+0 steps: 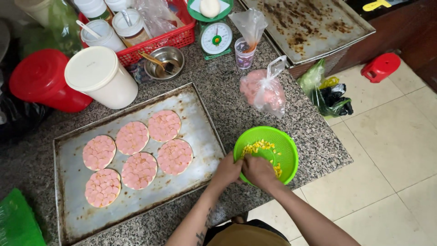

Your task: Placing corn and shredded cheese onto circular food bases on a baking tray.

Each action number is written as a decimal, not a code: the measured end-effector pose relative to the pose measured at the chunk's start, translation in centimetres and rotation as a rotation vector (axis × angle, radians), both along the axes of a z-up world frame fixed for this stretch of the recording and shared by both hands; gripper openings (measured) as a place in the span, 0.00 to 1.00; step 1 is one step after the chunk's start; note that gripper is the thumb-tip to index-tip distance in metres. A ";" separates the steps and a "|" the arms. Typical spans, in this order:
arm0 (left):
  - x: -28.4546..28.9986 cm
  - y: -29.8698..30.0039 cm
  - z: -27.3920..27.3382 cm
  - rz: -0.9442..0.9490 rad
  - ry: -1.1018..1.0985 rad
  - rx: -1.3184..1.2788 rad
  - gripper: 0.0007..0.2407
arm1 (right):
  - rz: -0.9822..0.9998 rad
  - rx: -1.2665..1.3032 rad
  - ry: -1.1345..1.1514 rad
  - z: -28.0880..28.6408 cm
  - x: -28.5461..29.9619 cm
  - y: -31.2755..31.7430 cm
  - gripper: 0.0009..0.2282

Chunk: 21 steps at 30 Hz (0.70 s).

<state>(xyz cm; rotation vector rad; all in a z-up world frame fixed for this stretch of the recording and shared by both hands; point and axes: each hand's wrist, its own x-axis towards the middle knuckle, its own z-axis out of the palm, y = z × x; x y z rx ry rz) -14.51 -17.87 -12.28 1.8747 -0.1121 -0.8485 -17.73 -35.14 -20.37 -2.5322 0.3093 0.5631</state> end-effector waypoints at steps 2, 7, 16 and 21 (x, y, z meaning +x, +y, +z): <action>-0.2 0.2 2.7 -0.032 -0.026 0.040 0.26 | -0.068 0.067 0.034 2.1 0.6 -0.3 0.22; 0.6 0.7 1.4 -0.022 -0.069 0.167 0.28 | -0.508 0.554 0.031 2.8 1.9 -3.9 0.23; 1.5 5.0 -3.0 0.068 -0.140 -0.035 0.31 | -0.694 0.656 -0.106 4.0 2.3 -7.3 0.21; 1.1 8.6 -1.8 0.093 -0.212 -0.013 0.24 | -0.874 1.063 -0.020 5.0 3.4 -5.5 0.08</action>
